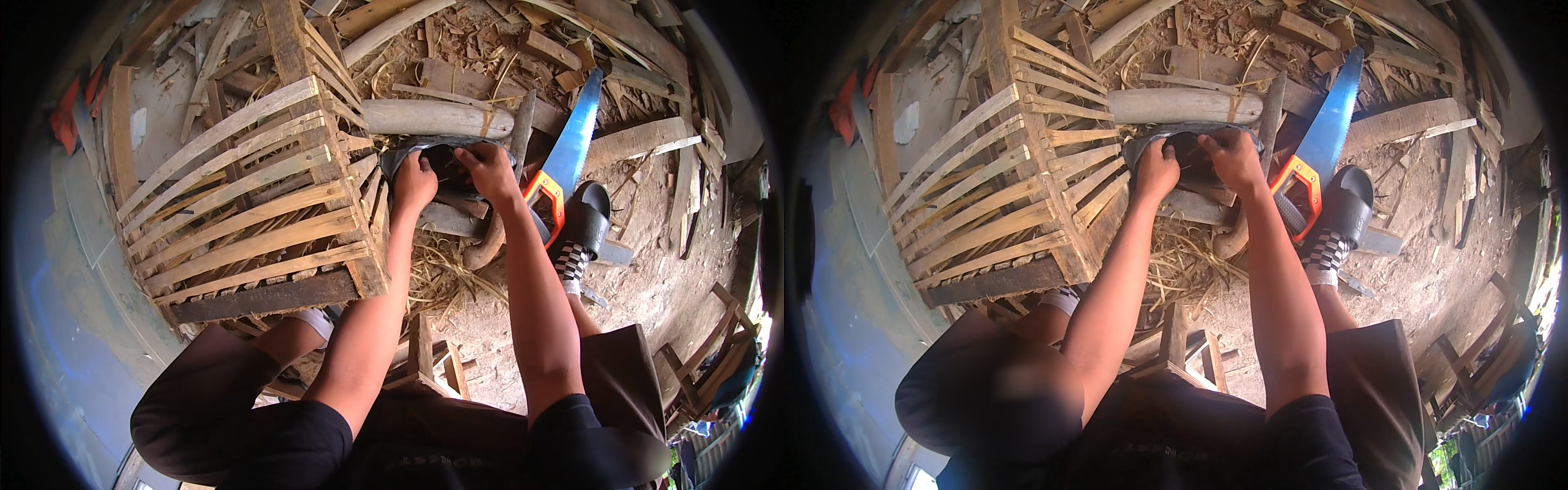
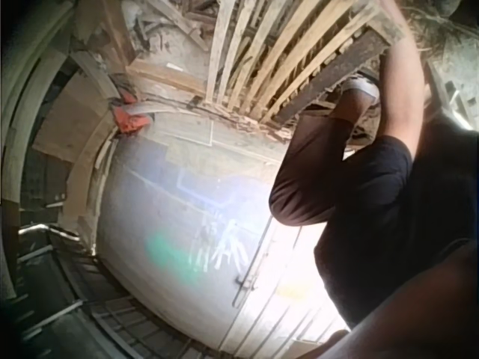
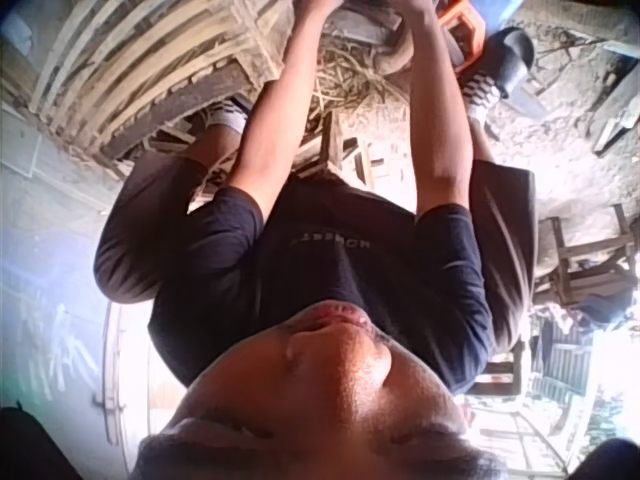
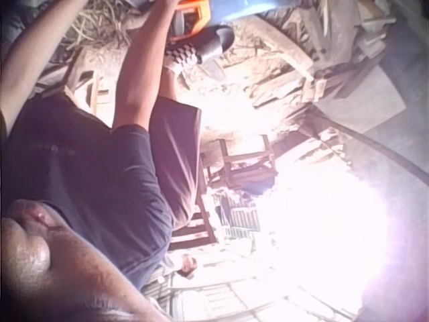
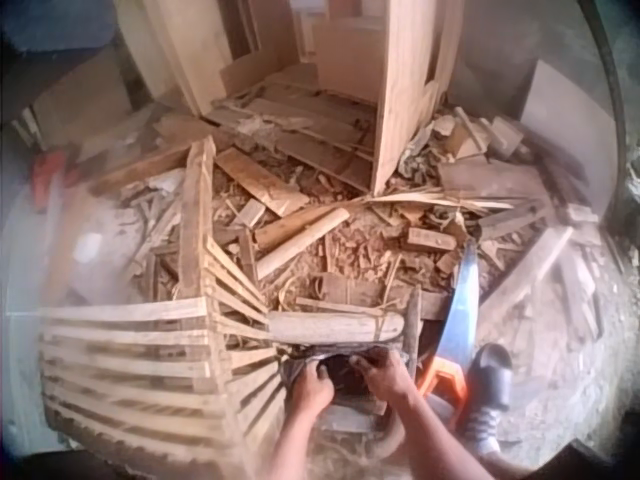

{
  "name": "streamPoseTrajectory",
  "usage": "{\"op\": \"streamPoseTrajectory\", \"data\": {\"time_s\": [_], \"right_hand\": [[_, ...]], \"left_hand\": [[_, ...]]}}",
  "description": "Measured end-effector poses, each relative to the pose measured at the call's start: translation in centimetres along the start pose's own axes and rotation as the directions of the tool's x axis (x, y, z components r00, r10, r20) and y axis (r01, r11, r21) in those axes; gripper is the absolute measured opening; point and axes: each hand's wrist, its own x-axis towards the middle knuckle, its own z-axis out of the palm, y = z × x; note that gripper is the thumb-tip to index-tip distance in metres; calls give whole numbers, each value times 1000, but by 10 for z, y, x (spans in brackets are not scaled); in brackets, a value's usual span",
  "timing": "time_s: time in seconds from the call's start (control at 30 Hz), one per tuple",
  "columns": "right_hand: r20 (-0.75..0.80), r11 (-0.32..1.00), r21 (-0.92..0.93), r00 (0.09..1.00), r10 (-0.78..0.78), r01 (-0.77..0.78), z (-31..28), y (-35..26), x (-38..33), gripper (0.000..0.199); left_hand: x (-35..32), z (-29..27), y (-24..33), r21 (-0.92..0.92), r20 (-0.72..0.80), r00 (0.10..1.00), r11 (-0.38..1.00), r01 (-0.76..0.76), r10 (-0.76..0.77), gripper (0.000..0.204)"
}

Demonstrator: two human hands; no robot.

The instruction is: The person sits on the floor and assembles a small wooden crate. They use a hand saw to cut a wooden slat to size, then place it into the crate frame. Finally, they use a hammer to drive nails into the slat to secure it.

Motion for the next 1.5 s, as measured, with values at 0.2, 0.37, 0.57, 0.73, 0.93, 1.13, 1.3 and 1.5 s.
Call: {"op": "streamPoseTrajectory", "data": {"time_s": [0.2, 0.37, 0.57, 0.73, 0.93, 1.13, 1.3, 1.5], "right_hand": [[161, 985, 165, 986, 32, -59, -8, 0, -6, 34], [140, 979, 181, 988, 68, -93, -6, -4, -8, 33], [136, 983, 174, 990, 30, -54, -5, 8, -7, 32], [153, 985, 162, 988, 35, -60, -5, 10, -7, 30], [137, 968, 243, 990, 25, -58, -5, 13, -8, 29], [101, 957, 288, 995, 12, -41, -1, 17, -8, 30], [148, 970, 239, 989, 8, -44, -6, 14, -8, 31], [76, 981, 193, 997, -26, 11, -3, 17, -15, 30]], "left_hand": [[-10, -2, -2, -284, -56, 987, 946, -158, 148, 29], [-14, -8, -1, -412, 35, 987, 902, -129, 157, 27], [-20, -5, 3, -383, 47, 991, 918, -102, 129, 31], [-19, -4, 3, -318, -5, 993, 942, -110, 114, 27], [-18, -2, 1, -289, -21, 997, 955, -71, 68, 25], [-17, -5, 0, -248, 13, 999, 968, -41, 46, 30], [-18, -6, -1, -240, 11, 996, 967, -87, 92, 36], [-20, -2, 2, -255, -22, 995, 962, -98, 95, 39]]}}
